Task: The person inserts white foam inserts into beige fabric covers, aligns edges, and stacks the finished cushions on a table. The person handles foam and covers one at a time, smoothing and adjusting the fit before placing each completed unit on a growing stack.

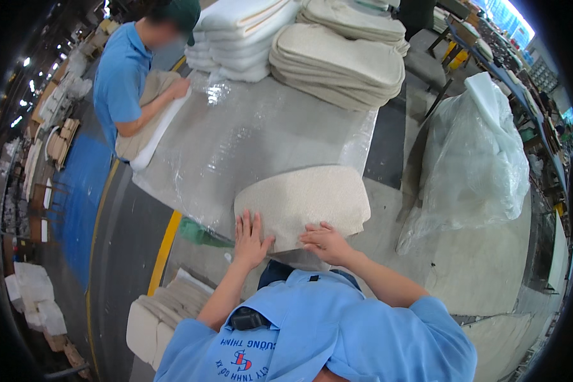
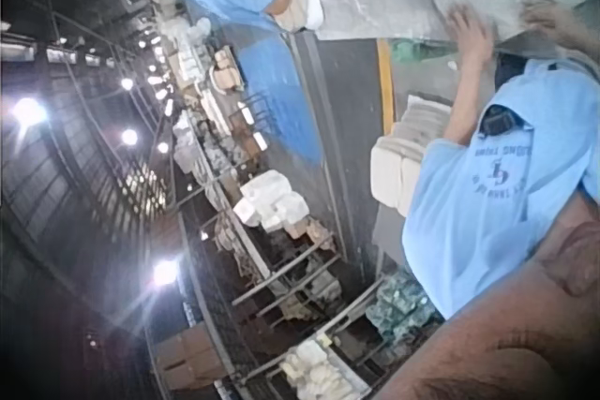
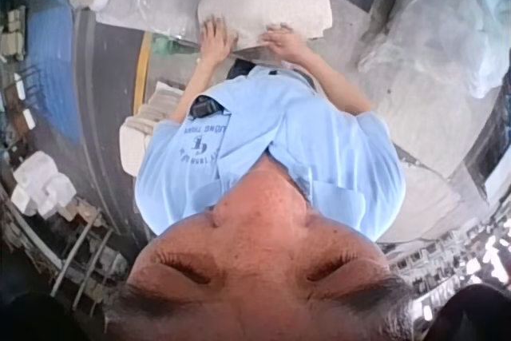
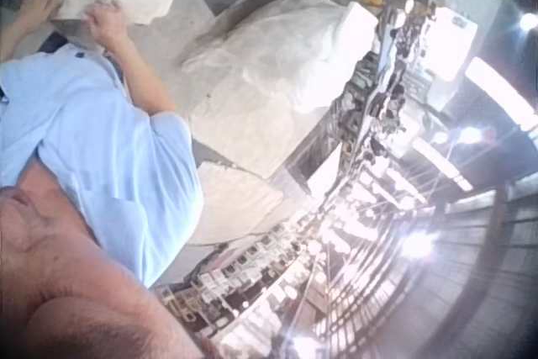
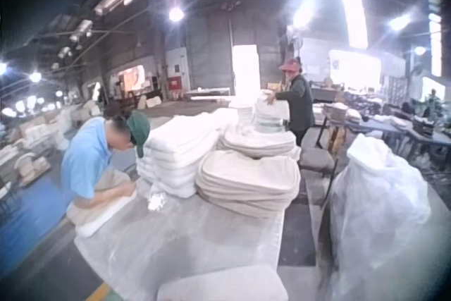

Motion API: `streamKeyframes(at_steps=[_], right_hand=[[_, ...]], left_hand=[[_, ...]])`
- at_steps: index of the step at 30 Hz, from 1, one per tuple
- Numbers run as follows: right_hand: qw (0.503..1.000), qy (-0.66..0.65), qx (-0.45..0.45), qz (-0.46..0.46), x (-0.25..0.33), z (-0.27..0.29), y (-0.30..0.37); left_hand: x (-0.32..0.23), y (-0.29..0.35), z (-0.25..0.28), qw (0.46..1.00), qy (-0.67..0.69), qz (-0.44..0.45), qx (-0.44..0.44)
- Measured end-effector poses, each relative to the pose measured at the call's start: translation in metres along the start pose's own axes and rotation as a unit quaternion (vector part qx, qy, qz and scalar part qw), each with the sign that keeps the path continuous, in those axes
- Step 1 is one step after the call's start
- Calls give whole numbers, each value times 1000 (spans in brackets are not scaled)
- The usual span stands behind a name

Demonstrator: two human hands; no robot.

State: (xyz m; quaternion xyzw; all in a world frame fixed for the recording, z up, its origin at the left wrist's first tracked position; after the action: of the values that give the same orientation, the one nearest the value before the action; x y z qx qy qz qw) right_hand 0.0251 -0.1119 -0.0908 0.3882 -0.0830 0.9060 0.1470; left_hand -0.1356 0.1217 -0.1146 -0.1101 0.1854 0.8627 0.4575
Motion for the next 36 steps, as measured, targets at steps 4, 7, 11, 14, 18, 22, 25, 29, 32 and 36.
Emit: streamKeyframes(at_steps=[4, 7, 11, 14, 18, 22, 25, 29, 32, 36], right_hand=[[950, -122, -228, -176, -22, 73, -22], [887, 8, -322, -332, -92, 111, -5], [834, -43, -286, -469, -108, 86, -16], [799, -142, -360, -460, -89, 70, -13], [700, -332, -551, -312, -55, 80, 8], [617, -436, -611, -238, 0, 90, 14], [614, -442, -613, -229, 4, 78, 39], [601, -487, -550, -315, -15, 45, 58], [598, -504, -501, -370, -18, 48, 80], [645, -497, -405, -416, 10, 48, 82]], left_hand=[[44, -11, 36, 974, 223, -43, -11], [38, -60, 48, 936, 330, 111, -46], [46, -97, 54, 841, 473, 260, 42], [47, -102, 65, 750, 598, 274, 60], [31, -107, 108, 780, 589, 211, 23], [33, -90, 159, 837, 538, 82, -64], [22, -85, 149, 846, 528, 19, -75], [37, -74, 98, 897, 430, 17, -97], [28, -58, 89, 887, 455, 53, -59], [62, -36, 91, 891, 432, 117, 75]])
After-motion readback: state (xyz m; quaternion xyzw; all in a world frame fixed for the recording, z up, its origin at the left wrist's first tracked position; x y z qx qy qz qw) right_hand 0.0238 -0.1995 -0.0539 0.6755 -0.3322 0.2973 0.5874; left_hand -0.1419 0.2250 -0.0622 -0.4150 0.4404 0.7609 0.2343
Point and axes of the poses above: each hand's wrist, its own y-axis away from the middle knuckle, its own z-axis out of the back of the hand, x = y × z, the point moved 2 cm from there along -y, towards the middle knuckle, and after that the axes turned 7 degrees about z, right-handed, at the moved point
